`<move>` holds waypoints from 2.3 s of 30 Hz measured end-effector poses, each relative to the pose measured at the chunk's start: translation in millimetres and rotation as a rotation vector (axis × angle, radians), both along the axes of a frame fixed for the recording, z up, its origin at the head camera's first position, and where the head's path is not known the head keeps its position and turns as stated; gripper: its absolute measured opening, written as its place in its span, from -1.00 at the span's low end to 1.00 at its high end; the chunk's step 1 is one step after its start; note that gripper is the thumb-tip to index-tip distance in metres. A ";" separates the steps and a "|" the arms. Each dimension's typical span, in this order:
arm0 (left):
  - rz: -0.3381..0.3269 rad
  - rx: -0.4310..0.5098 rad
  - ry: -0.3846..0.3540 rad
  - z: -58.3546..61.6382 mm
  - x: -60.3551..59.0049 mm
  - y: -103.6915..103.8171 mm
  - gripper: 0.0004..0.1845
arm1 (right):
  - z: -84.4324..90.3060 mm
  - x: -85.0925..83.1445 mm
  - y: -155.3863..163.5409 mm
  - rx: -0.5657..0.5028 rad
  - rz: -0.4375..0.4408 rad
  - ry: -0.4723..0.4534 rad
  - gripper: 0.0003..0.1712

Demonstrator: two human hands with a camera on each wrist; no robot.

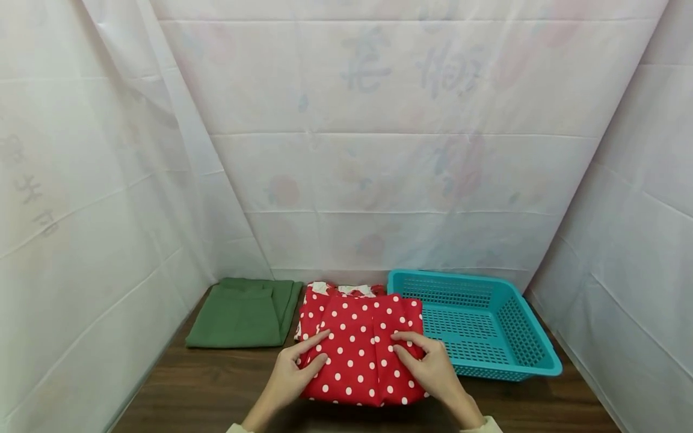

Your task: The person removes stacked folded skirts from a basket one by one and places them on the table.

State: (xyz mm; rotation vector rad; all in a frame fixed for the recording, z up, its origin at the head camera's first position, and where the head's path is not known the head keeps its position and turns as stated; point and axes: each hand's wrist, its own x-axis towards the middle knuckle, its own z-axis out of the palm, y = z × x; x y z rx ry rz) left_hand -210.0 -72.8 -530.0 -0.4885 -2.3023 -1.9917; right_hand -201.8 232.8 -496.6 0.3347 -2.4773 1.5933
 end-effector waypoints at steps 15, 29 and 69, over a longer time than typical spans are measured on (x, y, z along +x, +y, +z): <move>0.000 0.012 -0.018 -12.1 13.5 -17.0 -0.54 | -19.1 8.0 -13.6 0.025 0.129 0.030 -0.72; 0.028 -0.020 -0.243 -38.7 23.7 -38.6 -0.51 | -49.1 6.8 -23.5 0.041 0.271 -0.206 -0.72; -0.146 -0.523 -0.257 -40.4 12.4 -78.1 -0.42 | -72.1 -7.4 -35.3 0.236 0.373 -0.400 -0.56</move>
